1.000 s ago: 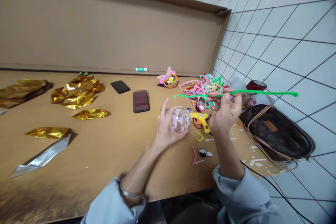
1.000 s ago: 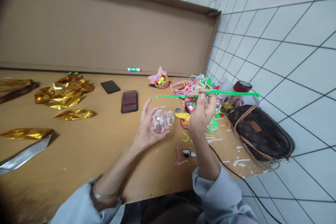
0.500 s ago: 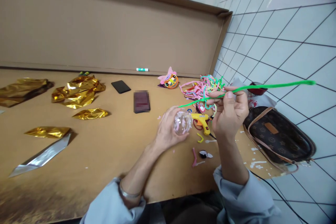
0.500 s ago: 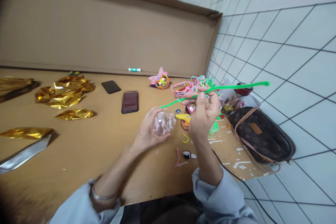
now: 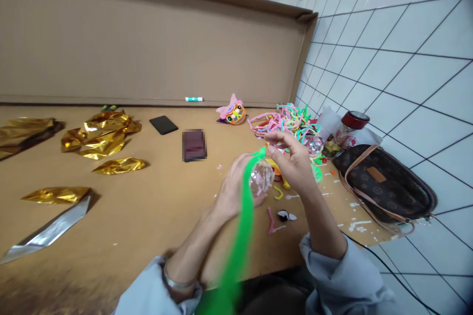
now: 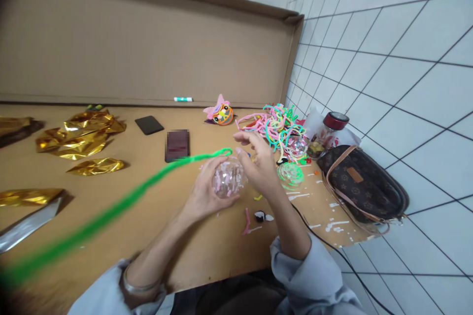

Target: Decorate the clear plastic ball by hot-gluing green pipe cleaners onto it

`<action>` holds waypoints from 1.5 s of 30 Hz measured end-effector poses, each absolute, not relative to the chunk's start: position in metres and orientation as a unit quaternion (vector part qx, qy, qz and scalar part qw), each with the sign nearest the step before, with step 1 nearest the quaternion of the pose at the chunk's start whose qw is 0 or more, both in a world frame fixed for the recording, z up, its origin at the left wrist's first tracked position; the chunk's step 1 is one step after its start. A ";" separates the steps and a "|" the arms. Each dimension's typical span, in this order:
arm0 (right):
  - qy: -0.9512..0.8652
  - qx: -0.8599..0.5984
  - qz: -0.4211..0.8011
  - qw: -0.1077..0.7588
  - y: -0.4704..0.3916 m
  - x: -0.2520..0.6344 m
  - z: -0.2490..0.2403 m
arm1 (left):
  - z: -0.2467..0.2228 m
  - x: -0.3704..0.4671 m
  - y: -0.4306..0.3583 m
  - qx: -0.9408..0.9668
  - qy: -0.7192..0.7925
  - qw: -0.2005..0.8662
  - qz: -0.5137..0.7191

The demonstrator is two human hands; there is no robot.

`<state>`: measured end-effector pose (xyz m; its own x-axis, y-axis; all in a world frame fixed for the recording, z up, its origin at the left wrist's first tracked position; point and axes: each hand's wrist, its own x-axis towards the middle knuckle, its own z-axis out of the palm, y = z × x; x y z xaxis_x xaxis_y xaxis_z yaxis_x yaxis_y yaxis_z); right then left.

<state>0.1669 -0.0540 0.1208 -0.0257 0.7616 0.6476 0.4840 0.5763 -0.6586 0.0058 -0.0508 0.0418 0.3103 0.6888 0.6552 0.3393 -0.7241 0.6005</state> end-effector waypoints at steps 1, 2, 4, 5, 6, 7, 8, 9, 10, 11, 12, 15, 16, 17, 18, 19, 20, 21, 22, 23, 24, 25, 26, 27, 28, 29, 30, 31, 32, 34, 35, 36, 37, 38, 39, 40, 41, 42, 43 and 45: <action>-0.728 -0.440 0.109 0.514 -0.055 0.168 0.120 | 0.042 0.006 -0.050 0.787 0.323 0.180 0.493; -0.751 -0.436 0.093 0.486 -0.055 0.168 0.119 | 0.042 0.006 -0.050 0.785 0.318 0.181 0.499; -0.789 -0.427 0.074 0.436 -0.054 0.169 0.116 | 0.042 0.006 -0.050 0.784 0.308 0.182 0.507; -0.800 -0.424 0.074 0.419 -0.053 0.170 0.115 | 0.043 0.006 -0.049 0.787 0.305 0.183 0.504; -0.805 -0.423 0.078 0.410 -0.051 0.170 0.114 | 0.043 0.007 -0.049 0.790 0.304 0.185 0.500; -0.806 -0.422 0.084 0.406 -0.050 0.170 0.114 | 0.043 0.007 -0.050 0.792 0.302 0.187 0.496; -0.805 -0.421 0.090 0.409 -0.048 0.170 0.114 | 0.043 0.006 -0.050 0.795 0.300 0.189 0.493; -0.797 -0.422 0.092 0.421 -0.047 0.169 0.114 | 0.044 0.006 -0.050 0.796 0.298 0.193 0.491; -0.782 -0.426 0.090 0.445 -0.046 0.169 0.115 | 0.044 0.006 -0.051 0.794 0.299 0.198 0.492; -0.756 -0.435 0.087 0.481 -0.045 0.169 0.115 | 0.044 0.005 -0.051 0.788 0.303 0.207 0.494; -0.717 -0.448 0.088 0.527 -0.044 0.169 0.115 | 0.044 0.004 -0.051 0.779 0.312 0.220 0.498; -0.562 -0.479 0.150 0.657 -0.037 0.171 0.111 | 0.043 0.002 -0.049 0.739 0.337 0.275 0.514; -0.523 -0.473 0.193 0.682 -0.033 0.171 0.108 | 0.043 0.001 -0.048 0.721 0.346 0.301 0.520; -0.499 -0.454 0.245 0.696 -0.028 0.172 0.103 | 0.041 0.001 -0.046 0.700 0.354 0.332 0.524; -0.480 -0.428 0.290 0.708 -0.023 0.173 0.098 | 0.040 0.001 -0.044 0.675 0.364 0.366 0.527; -0.463 -0.408 0.328 0.715 -0.018 0.174 0.093 | 0.038 0.000 -0.041 0.648 0.375 0.402 0.527; -0.446 -0.399 0.351 0.720 -0.013 0.174 0.087 | 0.036 0.000 -0.039 0.622 0.386 0.435 0.525; -0.436 -0.396 0.370 0.719 -0.008 0.174 0.082 | 0.035 0.000 -0.036 0.599 0.395 0.454 0.528; -0.432 -0.392 0.382 0.717 -0.005 0.174 0.078 | 0.033 -0.001 -0.034 0.583 0.401 0.466 0.531; -0.430 -0.389 0.389 0.716 -0.003 0.175 0.074 | 0.032 -0.002 -0.032 0.572 0.406 0.473 0.533; -0.430 -0.386 0.394 0.714 -0.002 0.175 0.071 | 0.031 -0.002 -0.031 0.566 0.410 0.474 0.535; -0.432 -0.384 0.397 0.713 -0.001 0.175 0.069 | 0.031 -0.003 -0.030 0.564 0.412 0.473 0.537; -0.433 -0.384 0.399 0.711 -0.002 0.175 0.067 | 0.030 -0.003 -0.029 0.564 0.414 0.472 0.537; -0.435 -0.385 0.402 0.708 -0.003 0.176 0.065 | 0.029 -0.003 -0.029 0.567 0.414 0.468 0.537; -0.437 -0.387 0.404 0.704 -0.004 0.176 0.064 | 0.028 -0.003 -0.029 0.573 0.413 0.462 0.536; -0.439 -0.392 0.404 0.700 -0.006 0.176 0.063 | 0.027 -0.003 -0.030 0.583 0.413 0.452 0.534; -0.440 -0.401 0.403 0.695 -0.008 0.176 0.062 | 0.026 -0.002 -0.031 0.597 0.413 0.438 0.530; -0.442 -0.413 0.401 0.688 -0.011 0.176 0.062 | 0.025 -0.002 -0.032 0.615 0.413 0.421 0.523; -0.444 -0.428 0.399 0.678 -0.014 0.176 0.063 | 0.025 -0.001 -0.033 0.634 0.411 0.403 0.516; -0.450 -0.458 0.400 0.654 -0.020 0.175 0.065 | 0.024 -0.001 -0.036 0.670 0.399 0.369 0.506; -0.453 -0.468 0.401 0.644 -0.023 0.174 0.067 | 0.025 -0.001 -0.037 0.685 0.391 0.354 0.502; -0.455 -0.473 0.402 0.638 -0.026 0.174 0.069 | 0.025 -0.001 -0.038 0.699 0.383 0.338 0.500; -0.455 -0.475 0.402 0.637 -0.027 0.173 0.070 | 0.026 0.000 -0.039 0.713 0.379 0.321 0.495; -0.455 -0.473 0.401 0.639 -0.029 0.173 0.071 | 0.028 0.000 -0.040 0.723 0.378 0.308 0.489; -0.454 -0.470 0.400 0.643 -0.029 0.173 0.071 | 0.029 0.000 -0.040 0.732 0.375 0.299 0.485; -0.453 -0.467 0.397 0.647 -0.029 0.173 0.071 | 0.030 0.000 -0.041 0.738 0.374 0.291 0.480; -0.457 -0.466 0.393 0.647 -0.029 0.173 0.070 | 0.030 0.000 -0.041 0.741 0.373 0.285 0.480; -0.467 -0.467 0.381 0.648 -0.029 0.173 0.068 | 0.031 -0.001 -0.041 0.744 0.371 0.280 0.481; -0.481 -0.468 0.364 0.646 -0.028 0.173 0.067 | 0.031 -0.001 -0.042 0.745 0.369 0.276 0.483; -0.512 -0.469 0.325 0.642 -0.029 0.173 0.064 | 0.031 -0.001 -0.042 0.746 0.365 0.269 0.489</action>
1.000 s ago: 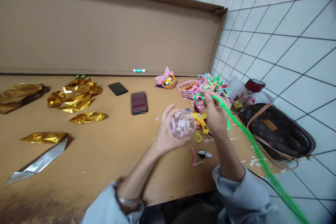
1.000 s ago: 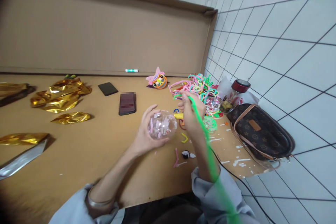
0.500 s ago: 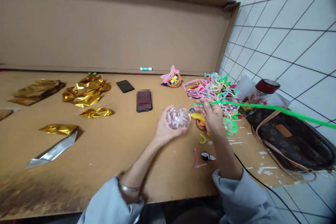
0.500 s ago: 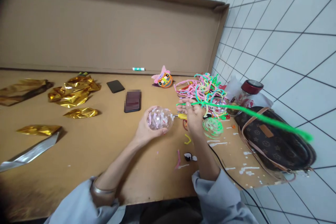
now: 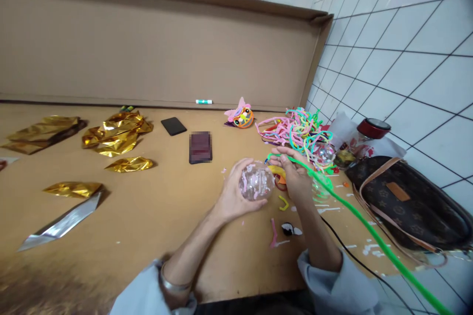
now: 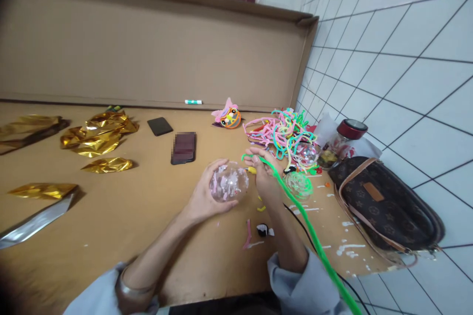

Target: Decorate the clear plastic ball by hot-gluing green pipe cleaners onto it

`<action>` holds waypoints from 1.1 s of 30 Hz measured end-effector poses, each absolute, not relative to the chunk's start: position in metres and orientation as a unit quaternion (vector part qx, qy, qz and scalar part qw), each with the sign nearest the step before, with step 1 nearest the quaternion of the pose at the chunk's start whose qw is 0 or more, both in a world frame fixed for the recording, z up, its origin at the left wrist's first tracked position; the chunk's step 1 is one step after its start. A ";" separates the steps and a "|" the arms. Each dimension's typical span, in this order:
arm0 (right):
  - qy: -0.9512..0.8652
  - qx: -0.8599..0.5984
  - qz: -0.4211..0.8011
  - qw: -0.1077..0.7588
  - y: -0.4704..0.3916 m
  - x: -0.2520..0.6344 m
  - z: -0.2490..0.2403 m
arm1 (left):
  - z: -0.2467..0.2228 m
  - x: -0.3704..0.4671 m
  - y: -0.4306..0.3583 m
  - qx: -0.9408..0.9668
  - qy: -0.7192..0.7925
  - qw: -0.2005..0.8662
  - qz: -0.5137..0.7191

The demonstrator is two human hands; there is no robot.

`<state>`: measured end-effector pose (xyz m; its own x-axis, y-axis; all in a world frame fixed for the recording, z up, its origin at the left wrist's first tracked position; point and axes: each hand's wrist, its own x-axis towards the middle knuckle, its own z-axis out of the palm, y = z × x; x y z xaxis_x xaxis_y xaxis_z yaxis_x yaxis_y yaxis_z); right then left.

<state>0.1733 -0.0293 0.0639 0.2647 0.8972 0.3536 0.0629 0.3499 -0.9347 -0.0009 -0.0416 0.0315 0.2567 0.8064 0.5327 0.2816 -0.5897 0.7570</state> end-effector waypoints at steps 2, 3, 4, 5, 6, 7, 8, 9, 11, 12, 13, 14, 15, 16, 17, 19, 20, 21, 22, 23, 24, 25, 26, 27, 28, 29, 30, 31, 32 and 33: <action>-0.530 -0.466 0.295 0.643 -0.031 0.173 0.062 | 0.031 -0.001 -0.042 0.748 0.362 0.265 0.489; -0.534 -0.466 0.287 0.644 -0.032 0.173 0.062 | 0.031 -0.001 -0.042 0.749 0.362 0.265 0.487; -0.537 -0.466 0.282 0.644 -0.033 0.173 0.063 | 0.031 -0.001 -0.042 0.750 0.362 0.266 0.485; -0.541 -0.466 0.275 0.645 -0.033 0.172 0.063 | 0.032 -0.001 -0.042 0.752 0.363 0.267 0.482; -0.545 -0.465 0.266 0.645 -0.034 0.172 0.064 | 0.032 -0.001 -0.042 0.754 0.362 0.267 0.479; -0.551 -0.464 0.258 0.644 -0.034 0.172 0.065 | 0.032 -0.001 -0.042 0.757 0.361 0.266 0.475; -0.556 -0.464 0.251 0.643 -0.034 0.172 0.065 | 0.032 -0.001 -0.042 0.762 0.358 0.265 0.470; -0.560 -0.464 0.244 0.641 -0.033 0.172 0.066 | 0.032 -0.001 -0.042 0.768 0.353 0.264 0.464; -0.569 -0.468 0.231 0.635 -0.033 0.173 0.065 | 0.032 0.000 -0.042 0.784 0.338 0.263 0.449; -0.573 -0.470 0.225 0.632 -0.033 0.174 0.065 | 0.031 0.000 -0.042 0.792 0.330 0.263 0.441; -0.577 -0.473 0.218 0.629 -0.032 0.175 0.064 | 0.031 0.000 -0.042 0.798 0.322 0.264 0.435; -0.580 -0.476 0.212 0.627 -0.032 0.176 0.063 | 0.030 0.000 -0.042 0.803 0.314 0.265 0.431; -0.582 -0.478 0.206 0.624 -0.032 0.176 0.062 | 0.030 0.000 -0.042 0.807 0.307 0.266 0.428; -0.584 -0.481 0.201 0.623 -0.032 0.177 0.061 | 0.029 0.000 -0.042 0.811 0.300 0.267 0.426; -0.586 -0.483 0.196 0.621 -0.032 0.177 0.061 | 0.029 0.000 -0.041 0.814 0.294 0.268 0.423; -0.589 -0.485 0.189 0.618 -0.032 0.178 0.060 | 0.028 -0.001 -0.041 0.822 0.279 0.267 0.419; -0.591 -0.486 0.186 0.617 -0.032 0.177 0.060 | 0.027 -0.001 -0.041 0.825 0.271 0.267 0.418; -0.593 -0.485 0.183 0.616 -0.033 0.177 0.060 | 0.027 -0.001 -0.041 0.827 0.264 0.265 0.419; -0.597 -0.484 0.182 0.614 -0.033 0.176 0.061 | 0.026 -0.001 -0.041 0.829 0.260 0.265 0.419; -0.602 -0.481 0.183 0.610 -0.034 0.176 0.062 | 0.025 -0.001 -0.041 0.829 0.258 0.264 0.420; -0.610 -0.477 0.185 0.605 -0.035 0.175 0.063 | 0.025 -0.001 -0.041 0.829 0.260 0.263 0.419; -0.618 -0.473 0.189 0.599 -0.036 0.174 0.064 | 0.025 -0.001 -0.041 0.828 0.265 0.263 0.417; -0.627 -0.467 0.193 0.592 -0.037 0.173 0.066 | 0.025 -0.001 -0.041 0.827 0.272 0.264 0.416; -0.636 -0.463 0.198 0.585 -0.038 0.173 0.067 | 0.026 -0.001 -0.042 0.825 0.278 0.264 0.416; -0.643 -0.458 0.201 0.580 -0.039 0.173 0.069 | 0.027 -0.002 -0.042 0.823 0.284 0.263 0.416; -0.649 -0.454 0.203 0.575 -0.040 0.173 0.070 | 0.028 -0.002 -0.042 0.820 0.290 0.262 0.418; -0.654 -0.451 0.204 0.572 -0.041 0.173 0.072 | 0.030 -0.003 -0.042 0.818 0.296 0.260 0.420; -0.658 -0.449 0.204 0.569 -0.042 0.173 0.073 | 0.031 -0.003 -0.042 0.815 0.300 0.257 0.423; -0.660 -0.447 0.203 0.568 -0.043 0.173 0.074 | 0.033 -0.004 -0.042 0.813 0.304 0.253 0.426; -0.661 -0.446 0.202 0.568 -0.043 0.173 0.074 | 0.034 -0.004 -0.042 0.812 0.309 0.250 0.428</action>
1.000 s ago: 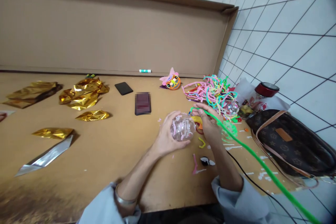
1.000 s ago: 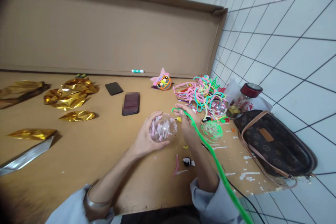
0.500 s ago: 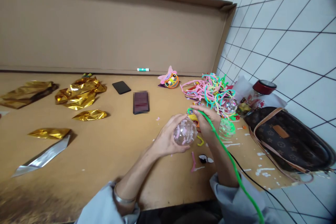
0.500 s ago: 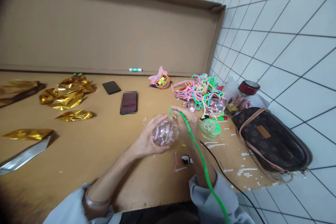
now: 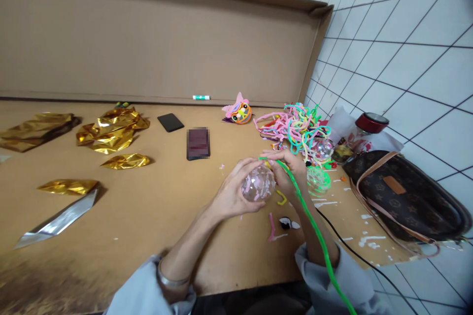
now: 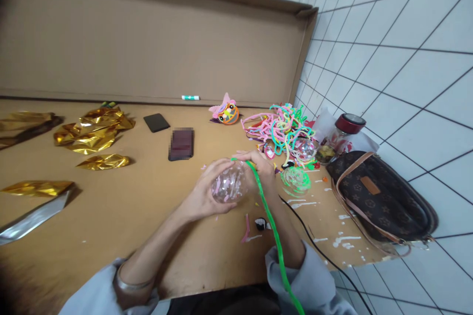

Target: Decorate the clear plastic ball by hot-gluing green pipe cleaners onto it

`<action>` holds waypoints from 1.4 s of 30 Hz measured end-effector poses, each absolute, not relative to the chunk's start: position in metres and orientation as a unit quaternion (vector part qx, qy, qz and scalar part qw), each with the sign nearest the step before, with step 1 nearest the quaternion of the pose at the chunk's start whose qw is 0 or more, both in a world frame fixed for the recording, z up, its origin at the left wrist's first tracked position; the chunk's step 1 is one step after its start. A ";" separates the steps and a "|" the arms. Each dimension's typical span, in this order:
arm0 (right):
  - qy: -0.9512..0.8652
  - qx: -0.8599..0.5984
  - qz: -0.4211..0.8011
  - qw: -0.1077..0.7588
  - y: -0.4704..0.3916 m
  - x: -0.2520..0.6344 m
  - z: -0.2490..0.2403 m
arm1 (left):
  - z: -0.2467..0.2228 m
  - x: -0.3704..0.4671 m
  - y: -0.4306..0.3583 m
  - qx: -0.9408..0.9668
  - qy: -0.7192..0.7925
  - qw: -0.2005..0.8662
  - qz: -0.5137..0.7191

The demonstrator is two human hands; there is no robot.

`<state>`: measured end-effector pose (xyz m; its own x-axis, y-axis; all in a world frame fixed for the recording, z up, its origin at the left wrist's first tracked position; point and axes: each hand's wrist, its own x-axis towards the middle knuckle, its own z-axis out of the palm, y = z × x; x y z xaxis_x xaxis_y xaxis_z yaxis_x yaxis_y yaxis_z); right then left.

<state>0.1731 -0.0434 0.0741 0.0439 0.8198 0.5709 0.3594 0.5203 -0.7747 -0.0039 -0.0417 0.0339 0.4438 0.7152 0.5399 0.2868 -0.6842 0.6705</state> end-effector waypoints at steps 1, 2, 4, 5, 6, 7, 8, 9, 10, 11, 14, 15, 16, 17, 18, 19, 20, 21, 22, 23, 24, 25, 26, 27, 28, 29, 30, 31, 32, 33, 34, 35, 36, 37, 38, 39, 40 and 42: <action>-0.661 -0.445 0.202 0.569 -0.044 0.173 0.074 | 0.035 -0.004 -0.041 0.810 0.313 0.249 0.428; -0.660 -0.445 0.201 0.571 -0.045 0.173 0.074 | 0.036 -0.004 -0.041 0.808 0.316 0.249 0.430; -0.654 -0.448 0.195 0.577 -0.045 0.173 0.074 | 0.037 -0.005 -0.041 0.803 0.323 0.252 0.432; -0.648 -0.451 0.188 0.584 -0.045 0.172 0.073 | 0.037 -0.005 -0.041 0.800 0.326 0.255 0.434; -0.639 -0.454 0.182 0.594 -0.045 0.172 0.073 | 0.037 -0.005 -0.041 0.797 0.328 0.257 0.437; -0.626 -0.457 0.178 0.606 -0.044 0.172 0.072 | 0.038 -0.005 -0.041 0.795 0.329 0.259 0.440; -0.613 -0.460 0.180 0.617 -0.044 0.172 0.072 | 0.038 -0.005 -0.041 0.794 0.329 0.260 0.441; -0.599 -0.461 0.188 0.627 -0.043 0.171 0.072 | 0.038 -0.005 -0.041 0.794 0.327 0.260 0.442; -0.584 -0.460 0.199 0.638 -0.042 0.171 0.072 | 0.038 -0.005 -0.042 0.795 0.324 0.259 0.442; -0.572 -0.456 0.212 0.648 -0.041 0.170 0.071 | 0.038 -0.005 -0.042 0.797 0.321 0.259 0.442; -0.549 -0.440 0.253 0.664 -0.040 0.166 0.071 | 0.038 -0.003 -0.043 0.795 0.315 0.267 0.443; -0.543 -0.435 0.268 0.666 -0.041 0.165 0.072 | 0.038 -0.003 -0.044 0.791 0.316 0.274 0.446; -0.535 -0.432 0.284 0.668 -0.041 0.164 0.072 | 0.039 -0.003 -0.044 0.785 0.318 0.283 0.450; -0.527 -0.430 0.301 0.669 -0.042 0.163 0.073 | 0.040 -0.003 -0.045 0.777 0.320 0.294 0.456; -0.516 -0.429 0.318 0.670 -0.042 0.163 0.074 | 0.040 -0.003 -0.045 0.768 0.322 0.306 0.462; -0.504 -0.429 0.332 0.672 -0.042 0.163 0.075 | 0.041 -0.003 -0.045 0.758 0.325 0.319 0.467; -0.491 -0.431 0.346 0.673 -0.042 0.164 0.076 | 0.041 -0.004 -0.045 0.747 0.328 0.334 0.472; -0.480 -0.432 0.359 0.674 -0.042 0.165 0.076 | 0.042 -0.004 -0.045 0.735 0.331 0.351 0.478; -0.471 -0.430 0.370 0.675 -0.042 0.167 0.076 | 0.042 -0.005 -0.045 0.721 0.333 0.371 0.482; -0.465 -0.425 0.379 0.678 -0.041 0.169 0.076 | 0.042 -0.006 -0.044 0.706 0.335 0.393 0.485; -0.459 -0.415 0.386 0.684 -0.040 0.170 0.076 | 0.043 -0.007 -0.044 0.691 0.337 0.413 0.488; -0.457 -0.405 0.391 0.689 -0.039 0.172 0.075 | 0.043 -0.008 -0.043 0.678 0.340 0.429 0.490; -0.455 -0.395 0.394 0.694 -0.038 0.173 0.075 | 0.043 -0.008 -0.043 0.668 0.343 0.440 0.493; -0.453 -0.390 0.394 0.698 -0.037 0.174 0.075 | 0.043 -0.009 -0.042 0.661 0.344 0.446 0.497; -0.450 -0.390 0.394 0.700 -0.037 0.175 0.076 | 0.043 -0.010 -0.041 0.657 0.343 0.448 0.500; -0.447 -0.394 0.396 0.699 -0.037 0.175 0.076 | 0.043 -0.011 -0.041 0.655 0.340 0.448 0.505; -0.444 -0.400 0.396 0.697 -0.037 0.176 0.077 | 0.042 -0.011 -0.041 0.653 0.335 0.450 0.508; -0.442 -0.407 0.396 0.694 -0.037 0.175 0.078 | 0.042 -0.011 -0.040 0.653 0.330 0.452 0.510; -0.441 -0.414 0.393 0.692 -0.037 0.175 0.078 | 0.042 -0.011 -0.040 0.654 0.327 0.452 0.511; -0.442 -0.420 0.388 0.691 -0.037 0.175 0.079 | 0.041 -0.011 -0.040 0.654 0.327 0.450 0.513; -0.445 -0.425 0.381 0.690 -0.038 0.175 0.080 | 0.040 -0.011 -0.041 0.654 0.330 0.446 0.515; -0.448 -0.431 0.373 0.689 -0.038 0.174 0.080 | 0.040 -0.010 -0.041 0.653 0.334 0.442 0.517; -0.451 -0.438 0.365 0.687 -0.039 0.174 0.081 | 0.039 -0.010 -0.041 0.652 0.338 0.440 0.517; -0.455 -0.443 0.356 0.685 -0.040 0.174 0.081 | 0.038 -0.009 -0.042 0.651 0.339 0.441 0.517; -0.462 -0.444 0.345 0.686 -0.041 0.174 0.081 | 0.037 -0.009 -0.042 0.650 0.337 0.444 0.517; -0.470 -0.442 0.333 0.688 -0.042 0.174 0.082 | 0.036 -0.008 -0.042 0.651 0.334 0.447 0.516; -0.480 -0.434 0.322 0.691 -0.043 0.174 0.082 | 0.035 -0.007 -0.043 0.653 0.330 0.447 0.515; -0.496 -0.407 0.313 0.700 -0.045 0.175 0.082 | 0.033 -0.006 -0.043 0.663 0.325 0.434 0.516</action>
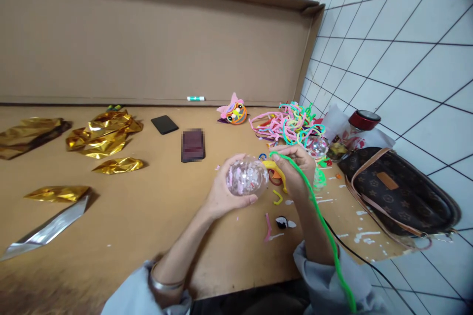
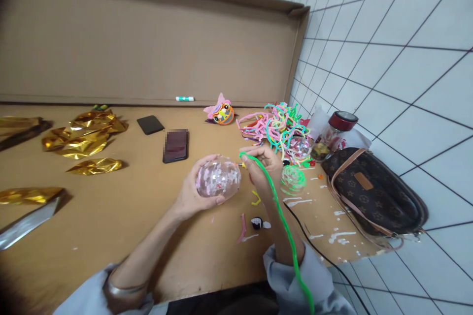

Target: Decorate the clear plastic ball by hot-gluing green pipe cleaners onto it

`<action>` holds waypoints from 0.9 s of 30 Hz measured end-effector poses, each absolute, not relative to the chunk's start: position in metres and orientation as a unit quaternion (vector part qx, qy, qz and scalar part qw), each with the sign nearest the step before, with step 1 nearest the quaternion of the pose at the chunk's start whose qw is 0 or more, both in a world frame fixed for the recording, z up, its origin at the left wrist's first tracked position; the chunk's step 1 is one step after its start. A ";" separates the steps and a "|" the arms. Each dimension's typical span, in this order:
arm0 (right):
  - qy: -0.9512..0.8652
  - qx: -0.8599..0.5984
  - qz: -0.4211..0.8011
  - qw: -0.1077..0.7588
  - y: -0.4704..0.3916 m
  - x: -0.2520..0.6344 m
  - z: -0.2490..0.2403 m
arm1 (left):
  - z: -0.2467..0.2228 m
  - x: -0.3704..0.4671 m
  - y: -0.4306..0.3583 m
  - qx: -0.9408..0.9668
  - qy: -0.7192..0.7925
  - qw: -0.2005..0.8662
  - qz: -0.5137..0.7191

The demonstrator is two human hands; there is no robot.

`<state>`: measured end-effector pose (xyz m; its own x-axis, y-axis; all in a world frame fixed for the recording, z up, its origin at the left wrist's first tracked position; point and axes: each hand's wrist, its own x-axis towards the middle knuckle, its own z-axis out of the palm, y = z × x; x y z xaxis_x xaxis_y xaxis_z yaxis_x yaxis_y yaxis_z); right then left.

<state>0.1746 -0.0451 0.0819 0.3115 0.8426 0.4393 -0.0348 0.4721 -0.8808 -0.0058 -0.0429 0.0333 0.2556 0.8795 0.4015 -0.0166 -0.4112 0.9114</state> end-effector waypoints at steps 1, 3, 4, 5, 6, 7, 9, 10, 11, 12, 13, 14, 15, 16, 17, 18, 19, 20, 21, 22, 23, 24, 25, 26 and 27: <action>-0.500 -0.391 0.320 0.704 -0.046 0.175 0.082 | 0.033 -0.005 -0.043 0.670 0.325 0.422 0.518; -0.496 -0.358 0.346 0.711 -0.046 0.174 0.082 | 0.032 -0.004 -0.042 0.691 0.324 0.384 0.520; -0.491 -0.343 0.360 0.715 -0.046 0.174 0.082 | 0.032 -0.004 -0.042 0.704 0.324 0.357 0.521; -0.485 -0.331 0.371 0.719 -0.046 0.174 0.082 | 0.032 -0.003 -0.042 0.717 0.323 0.328 0.523; -0.477 -0.324 0.380 0.724 -0.046 0.174 0.082 | 0.032 -0.003 -0.042 0.729 0.323 0.299 0.524; -0.468 -0.319 0.385 0.728 -0.045 0.174 0.083 | 0.033 -0.003 -0.041 0.738 0.324 0.274 0.525; -0.457 -0.316 0.395 0.731 -0.044 0.175 0.084 | 0.033 -0.002 -0.041 0.746 0.326 0.244 0.527; -0.455 -0.320 0.398 0.730 -0.044 0.175 0.084 | 0.034 -0.002 -0.042 0.747 0.329 0.237 0.527; -0.455 -0.323 0.397 0.729 -0.044 0.176 0.084 | 0.034 -0.002 -0.042 0.747 0.332 0.233 0.526; -0.460 -0.324 0.391 0.729 -0.045 0.177 0.084 | 0.034 -0.002 -0.042 0.747 0.336 0.231 0.525; -0.467 -0.322 0.382 0.729 -0.045 0.177 0.084 | 0.034 -0.003 -0.042 0.747 0.338 0.230 0.524; -0.476 -0.318 0.373 0.730 -0.046 0.178 0.083 | 0.034 -0.003 -0.042 0.748 0.338 0.228 0.524; -0.485 -0.310 0.369 0.730 -0.046 0.178 0.083 | 0.033 -0.003 -0.042 0.748 0.337 0.227 0.524; -0.493 -0.298 0.370 0.729 -0.046 0.179 0.082 | 0.033 -0.003 -0.042 0.749 0.336 0.225 0.525; -0.498 -0.288 0.376 0.726 -0.046 0.179 0.081 | 0.033 -0.003 -0.042 0.749 0.335 0.223 0.526; -0.501 -0.283 0.382 0.723 -0.045 0.179 0.079 | 0.034 -0.003 -0.041 0.750 0.333 0.222 0.527; -0.502 -0.282 0.381 0.724 -0.044 0.180 0.078 | 0.034 -0.003 -0.041 0.750 0.332 0.222 0.527; -0.504 -0.286 0.372 0.725 -0.043 0.180 0.077 | 0.035 -0.004 -0.041 0.752 0.331 0.222 0.526; -0.508 -0.296 0.354 0.727 -0.041 0.180 0.075 | 0.036 -0.004 -0.042 0.753 0.330 0.224 0.523; -0.514 -0.311 0.330 0.728 -0.039 0.181 0.073 | 0.037 -0.005 -0.042 0.756 0.328 0.228 0.519; -0.520 -0.328 0.305 0.728 -0.037 0.181 0.072 | 0.038 -0.005 -0.042 0.760 0.325 0.233 0.513; -0.524 -0.344 0.284 0.726 -0.035 0.182 0.070 | 0.038 -0.006 -0.043 0.764 0.320 0.239 0.507; -0.525 -0.359 0.268 0.723 -0.034 0.183 0.069 | 0.039 -0.006 -0.043 0.767 0.312 0.248 0.502; -0.525 -0.369 0.262 0.721 -0.032 0.183 0.068 | 0.039 -0.007 -0.043 0.770 0.303 0.260 0.498; -0.523 -0.376 0.262 0.718 -0.031 0.183 0.067 | 0.039 -0.007 -0.043 0.771 0.295 0.274 0.493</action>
<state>0.1833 -0.0313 0.0673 0.3153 0.7703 0.5543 0.0175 0.5793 -0.8149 -0.0070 -0.0435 0.0394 0.3393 0.7251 0.5993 0.1843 -0.6760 0.7135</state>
